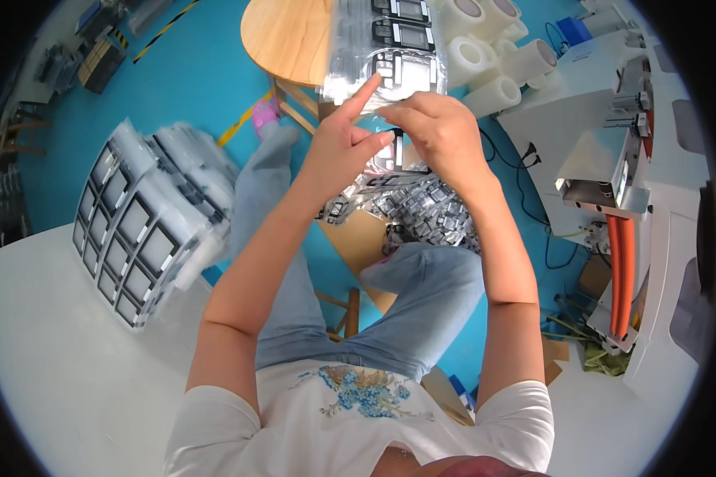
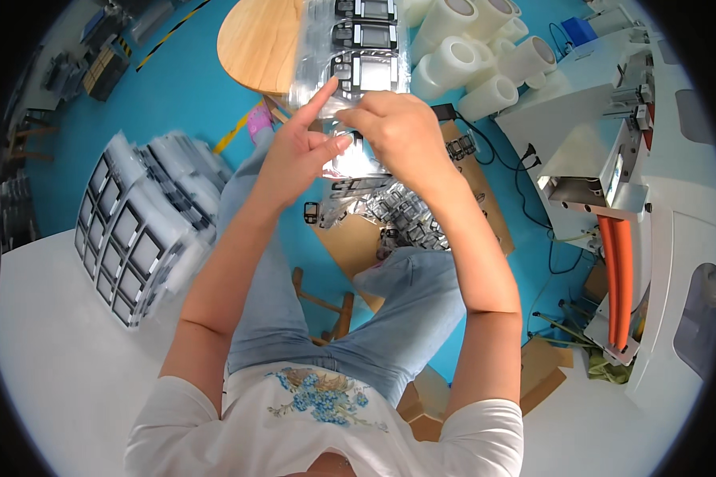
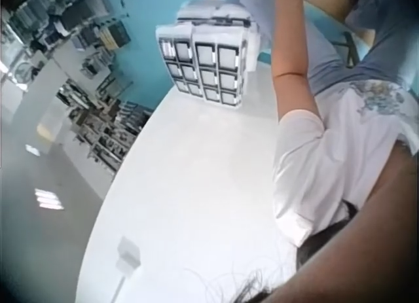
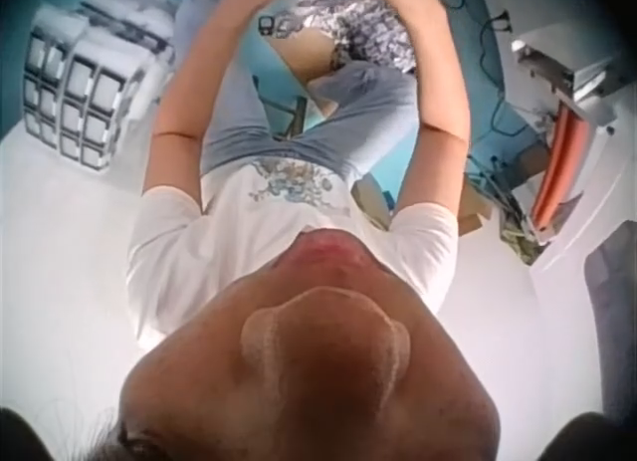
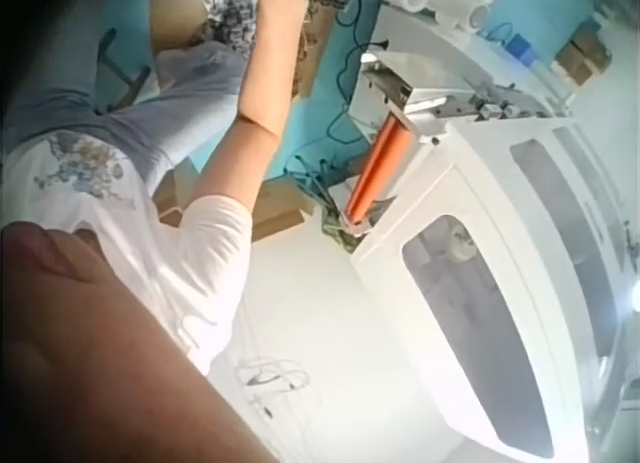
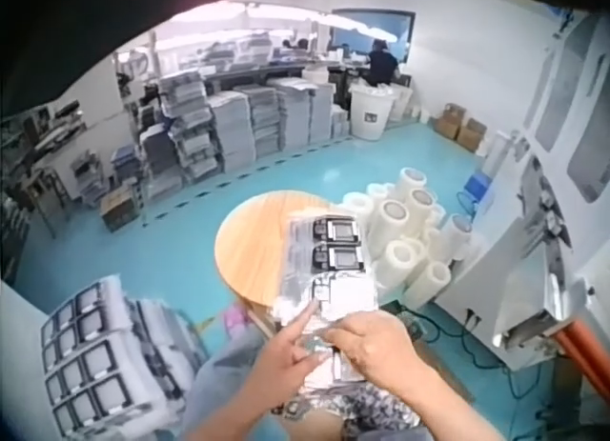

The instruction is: Sorting and inspecting electronic device frames or component trays from a pile into organized stacks.

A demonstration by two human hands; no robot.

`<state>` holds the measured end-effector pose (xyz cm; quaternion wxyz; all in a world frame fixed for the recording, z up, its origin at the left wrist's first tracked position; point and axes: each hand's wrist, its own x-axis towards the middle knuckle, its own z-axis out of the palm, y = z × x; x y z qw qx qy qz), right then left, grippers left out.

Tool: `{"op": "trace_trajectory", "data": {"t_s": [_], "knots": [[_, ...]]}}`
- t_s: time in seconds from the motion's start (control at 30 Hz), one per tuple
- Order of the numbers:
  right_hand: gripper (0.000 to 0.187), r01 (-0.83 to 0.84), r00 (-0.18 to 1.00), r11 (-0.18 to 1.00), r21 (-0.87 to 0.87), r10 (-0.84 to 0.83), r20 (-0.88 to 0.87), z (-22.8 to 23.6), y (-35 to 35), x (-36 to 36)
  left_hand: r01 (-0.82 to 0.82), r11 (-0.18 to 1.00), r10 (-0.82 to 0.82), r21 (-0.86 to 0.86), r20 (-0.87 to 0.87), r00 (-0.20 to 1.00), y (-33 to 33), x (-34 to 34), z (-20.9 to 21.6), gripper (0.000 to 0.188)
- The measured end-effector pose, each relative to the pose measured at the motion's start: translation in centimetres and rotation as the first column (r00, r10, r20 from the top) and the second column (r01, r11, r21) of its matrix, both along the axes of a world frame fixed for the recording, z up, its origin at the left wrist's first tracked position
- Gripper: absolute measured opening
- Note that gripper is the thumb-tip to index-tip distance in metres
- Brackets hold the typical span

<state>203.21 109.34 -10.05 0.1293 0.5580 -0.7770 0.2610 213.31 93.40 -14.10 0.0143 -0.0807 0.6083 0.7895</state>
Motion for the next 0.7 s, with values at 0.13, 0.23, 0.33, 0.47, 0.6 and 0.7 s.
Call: {"op": "trace_trajectory", "data": {"t_s": [0.13,0.23,0.33,0.47,0.6,0.7], "knots": [[0.02,0.29,0.955,0.937,0.195,-0.272,-0.115,2.0,2.9,0.9,-0.017,0.961,0.005,-0.276,-0.046,0.999,-0.9,0.2,1.1,0.076],[0.014,0.479,0.869,0.865,0.149,-0.491,0.054,1.5,7.3,1.5,0.058,0.986,-0.062,-0.155,-0.022,0.998,-0.1,0.9,1.6,0.072],[0.024,0.531,0.561,0.847,-0.028,-0.327,0.761,-0.9,8.1,3.5,0.057,0.981,-0.059,-0.187,-0.003,0.998,0.5,2.1,3.2,0.072],[0.015,0.328,0.523,0.945,0.014,-0.194,0.83,-0.5,7.6,4.5,-0.087,0.982,0.049,-0.169,-0.218,0.975,1.2,3.2,1.4,0.068],[0.01,0.425,0.608,0.817,-0.389,0.06,0.791,6.7,4.7,2.1,-0.04,0.878,-0.076,-0.476,-0.223,0.972,2.0,4.3,-1.8,0.043],[0.022,0.544,0.657,0.708,-0.451,-0.024,0.754,8.9,2.0,-3.5,-0.039,0.999,0.046,0.032,-0.234,0.971,2.5,4.9,-1.6,0.037]]}}
